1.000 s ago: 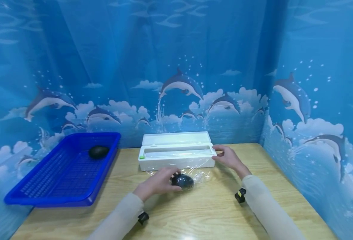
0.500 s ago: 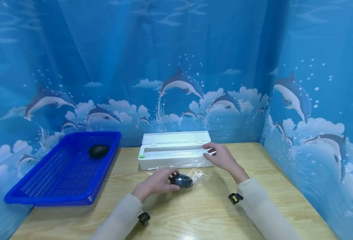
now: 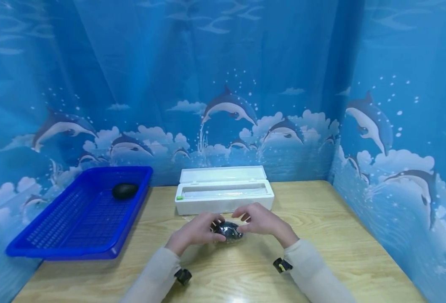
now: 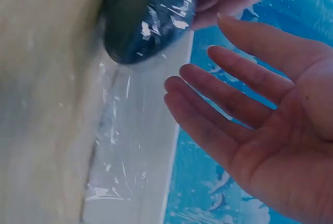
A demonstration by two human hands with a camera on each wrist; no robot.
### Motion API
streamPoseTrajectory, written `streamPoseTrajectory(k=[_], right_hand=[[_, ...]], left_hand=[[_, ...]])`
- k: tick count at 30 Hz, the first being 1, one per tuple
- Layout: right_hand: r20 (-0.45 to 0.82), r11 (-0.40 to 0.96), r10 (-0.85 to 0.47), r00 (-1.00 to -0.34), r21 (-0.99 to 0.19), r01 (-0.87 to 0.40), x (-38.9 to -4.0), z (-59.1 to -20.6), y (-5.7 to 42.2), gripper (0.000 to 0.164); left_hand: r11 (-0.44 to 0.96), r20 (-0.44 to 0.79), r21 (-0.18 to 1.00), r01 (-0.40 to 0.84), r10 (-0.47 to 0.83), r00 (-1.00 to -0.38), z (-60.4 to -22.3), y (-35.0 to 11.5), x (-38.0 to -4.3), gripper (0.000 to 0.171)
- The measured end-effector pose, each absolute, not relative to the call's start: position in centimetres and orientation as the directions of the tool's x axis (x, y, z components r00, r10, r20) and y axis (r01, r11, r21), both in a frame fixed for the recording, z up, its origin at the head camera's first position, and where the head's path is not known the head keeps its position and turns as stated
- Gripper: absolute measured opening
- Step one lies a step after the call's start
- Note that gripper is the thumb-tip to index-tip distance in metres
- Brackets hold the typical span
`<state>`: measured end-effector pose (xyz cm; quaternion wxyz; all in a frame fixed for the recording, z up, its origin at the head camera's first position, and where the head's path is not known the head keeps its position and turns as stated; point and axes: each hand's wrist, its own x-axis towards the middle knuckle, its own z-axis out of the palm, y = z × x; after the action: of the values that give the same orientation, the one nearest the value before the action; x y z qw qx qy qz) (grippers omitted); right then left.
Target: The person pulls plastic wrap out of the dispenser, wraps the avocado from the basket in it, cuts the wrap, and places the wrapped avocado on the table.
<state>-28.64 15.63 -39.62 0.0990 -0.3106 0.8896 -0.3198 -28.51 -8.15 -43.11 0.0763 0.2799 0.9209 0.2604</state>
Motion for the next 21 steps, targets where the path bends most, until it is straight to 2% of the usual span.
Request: streamPoseTrajectory(k=[8, 21], right_hand=[[0.029, 0.58, -0.664, -0.747, -0.61, -0.539, -28.2, -40.9, 14.7, 0.04], [0.094, 0.621, -0.615, -0.783, -0.553, -0.555, -27.9, -42.0, 13.6, 0.044]], left_hand=[[0.719, -0.023, 0.519, 0.462, 0.552, -0.834, -43.1, -8.2, -28.2, 0.053], [0.732, -0.032, 0.516, 0.444, 0.535, -0.844, -42.6, -8.0, -27.7, 0.051]])
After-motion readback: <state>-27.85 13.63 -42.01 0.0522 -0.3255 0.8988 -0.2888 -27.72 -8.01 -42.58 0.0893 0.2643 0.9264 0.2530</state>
